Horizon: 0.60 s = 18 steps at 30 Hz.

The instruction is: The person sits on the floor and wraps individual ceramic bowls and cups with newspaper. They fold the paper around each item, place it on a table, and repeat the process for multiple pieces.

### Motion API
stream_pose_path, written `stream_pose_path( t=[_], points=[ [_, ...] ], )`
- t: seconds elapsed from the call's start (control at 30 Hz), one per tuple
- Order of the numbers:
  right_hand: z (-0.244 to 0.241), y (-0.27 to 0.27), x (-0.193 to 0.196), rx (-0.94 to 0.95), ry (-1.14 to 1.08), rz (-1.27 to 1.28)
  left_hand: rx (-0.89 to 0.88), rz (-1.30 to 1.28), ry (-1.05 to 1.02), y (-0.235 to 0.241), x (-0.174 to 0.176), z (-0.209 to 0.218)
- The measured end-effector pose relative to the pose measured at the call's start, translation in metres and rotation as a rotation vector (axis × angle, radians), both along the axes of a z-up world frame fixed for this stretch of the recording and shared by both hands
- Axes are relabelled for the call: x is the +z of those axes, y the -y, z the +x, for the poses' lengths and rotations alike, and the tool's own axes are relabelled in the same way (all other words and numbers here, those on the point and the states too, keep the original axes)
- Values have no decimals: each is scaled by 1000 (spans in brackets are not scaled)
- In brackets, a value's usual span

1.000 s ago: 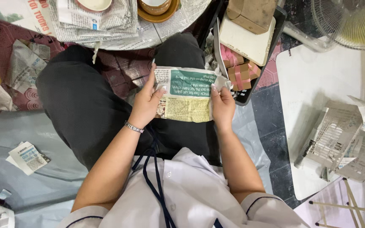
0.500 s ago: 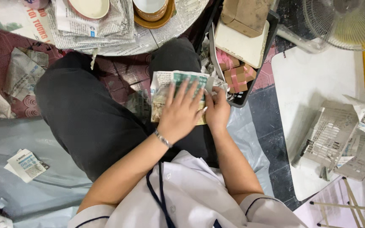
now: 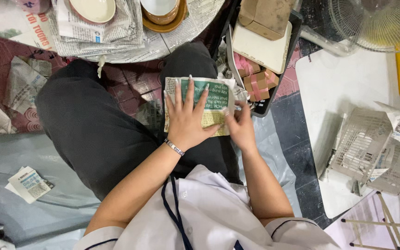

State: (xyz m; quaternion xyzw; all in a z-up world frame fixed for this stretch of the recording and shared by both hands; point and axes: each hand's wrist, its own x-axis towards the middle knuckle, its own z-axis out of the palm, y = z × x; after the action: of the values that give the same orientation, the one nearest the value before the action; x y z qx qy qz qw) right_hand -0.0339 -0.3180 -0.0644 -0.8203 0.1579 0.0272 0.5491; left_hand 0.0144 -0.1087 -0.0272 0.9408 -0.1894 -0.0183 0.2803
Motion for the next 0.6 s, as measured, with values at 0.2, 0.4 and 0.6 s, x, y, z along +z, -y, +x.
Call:
stream_pose_path(
  t=[0.2,0.4,0.6],
  points=[
    [-17,16,-31,-41,-143,228,-10,-33,-40,-5,4,1],
    [-23,14,-38,-127,-113,364,-64,-33,-85,-8,11,5],
    [-8,6,3,-16,-290,384,-216,49,-69,-14,16,16]
  ],
)
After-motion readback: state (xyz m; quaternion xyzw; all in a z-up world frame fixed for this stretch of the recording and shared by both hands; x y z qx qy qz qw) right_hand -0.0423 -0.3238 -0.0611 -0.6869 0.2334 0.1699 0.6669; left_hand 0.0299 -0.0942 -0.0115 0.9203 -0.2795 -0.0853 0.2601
